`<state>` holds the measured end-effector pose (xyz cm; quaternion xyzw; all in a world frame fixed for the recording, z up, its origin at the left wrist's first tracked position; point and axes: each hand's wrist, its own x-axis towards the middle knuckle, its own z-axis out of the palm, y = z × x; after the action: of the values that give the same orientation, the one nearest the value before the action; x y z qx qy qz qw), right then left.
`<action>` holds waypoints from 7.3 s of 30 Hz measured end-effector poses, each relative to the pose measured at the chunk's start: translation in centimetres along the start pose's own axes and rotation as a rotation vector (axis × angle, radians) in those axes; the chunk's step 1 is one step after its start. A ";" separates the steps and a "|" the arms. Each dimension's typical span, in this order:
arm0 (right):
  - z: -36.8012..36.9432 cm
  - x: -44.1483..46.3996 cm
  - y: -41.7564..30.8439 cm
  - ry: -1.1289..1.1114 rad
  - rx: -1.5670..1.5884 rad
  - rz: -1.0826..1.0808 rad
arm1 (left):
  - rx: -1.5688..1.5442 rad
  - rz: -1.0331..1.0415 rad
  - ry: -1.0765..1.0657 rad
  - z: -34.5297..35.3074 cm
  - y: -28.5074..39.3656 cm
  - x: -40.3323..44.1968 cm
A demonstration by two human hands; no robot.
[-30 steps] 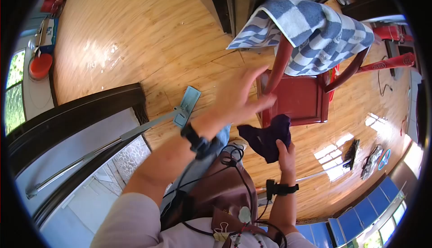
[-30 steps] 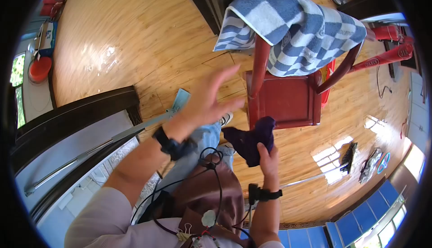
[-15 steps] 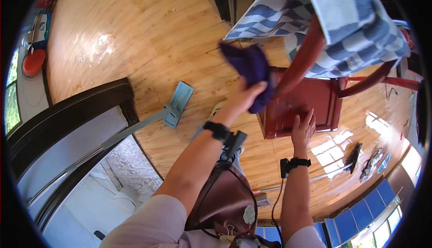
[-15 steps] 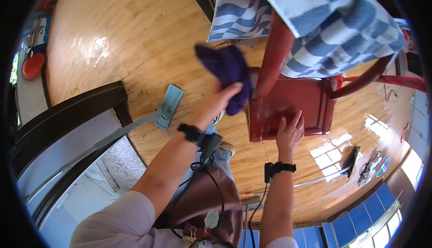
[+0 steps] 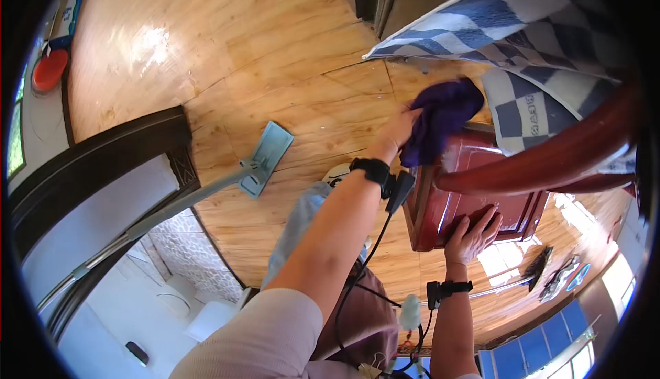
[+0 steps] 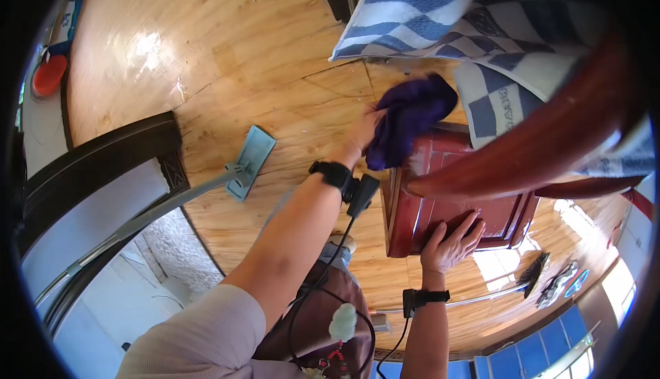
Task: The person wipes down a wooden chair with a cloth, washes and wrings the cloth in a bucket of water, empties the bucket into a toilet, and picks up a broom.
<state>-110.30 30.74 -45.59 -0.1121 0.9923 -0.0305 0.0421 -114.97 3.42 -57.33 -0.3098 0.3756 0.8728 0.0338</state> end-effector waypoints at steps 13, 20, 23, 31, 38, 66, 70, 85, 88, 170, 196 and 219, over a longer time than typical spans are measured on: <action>0.6 -0.3 0.7 0.115 0.156 -0.157 | 0.356 -0.058 0.457 -8.1 -13.3 6.8; 0.3 -0.2 0.8 0.094 0.112 -0.105 | 0.452 0.176 0.010 0.0 2.4 -4.0; 0.2 -0.3 1.0 0.089 0.090 -0.079 | 1.003 0.491 -0.143 3.4 7.2 -6.5; -0.1 -0.4 0.9 0.088 0.084 -0.062 | 1.345 0.577 0.108 8.0 4.5 -13.4; 0.4 -0.8 1.0 0.128 0.085 -0.110 | 1.024 0.537 0.218 6.2 -6.2 -19.5; 1.3 -0.7 1.4 0.128 0.143 -0.167 | 1.387 0.068 -0.136 -3.1 -14.8 -10.2; 0.9 -0.5 1.2 0.119 0.121 -0.171 | 1.272 -0.037 -0.023 -1.0 -15.4 -13.1; 1.4 -1.1 1.9 0.143 0.245 -0.168 | 1.313 0.167 0.290 0.9 -12.7 -5.9; 1.5 -0.9 1.6 0.153 0.181 -0.175 | 1.350 0.094 0.049 -0.8 -13.4 -8.3; 1.1 -1.1 1.2 0.159 0.205 -0.140 | -0.192 -0.259 0.345 -1.2 -23.2 -10.8; -14.7 -9.3 3.1 -0.575 1.497 0.826 | 0.092 -0.555 -0.343 20.1 10.7 -32.2; -11.5 3.7 22.1 0.151 1.533 0.667 | 1.514 0.221 -0.068 30.7 0.8 -1.9</action>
<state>-119.76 52.00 -36.01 0.2494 0.6780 -0.6898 0.0468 -129.53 23.97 -39.65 -0.1358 0.8987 0.3848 0.1608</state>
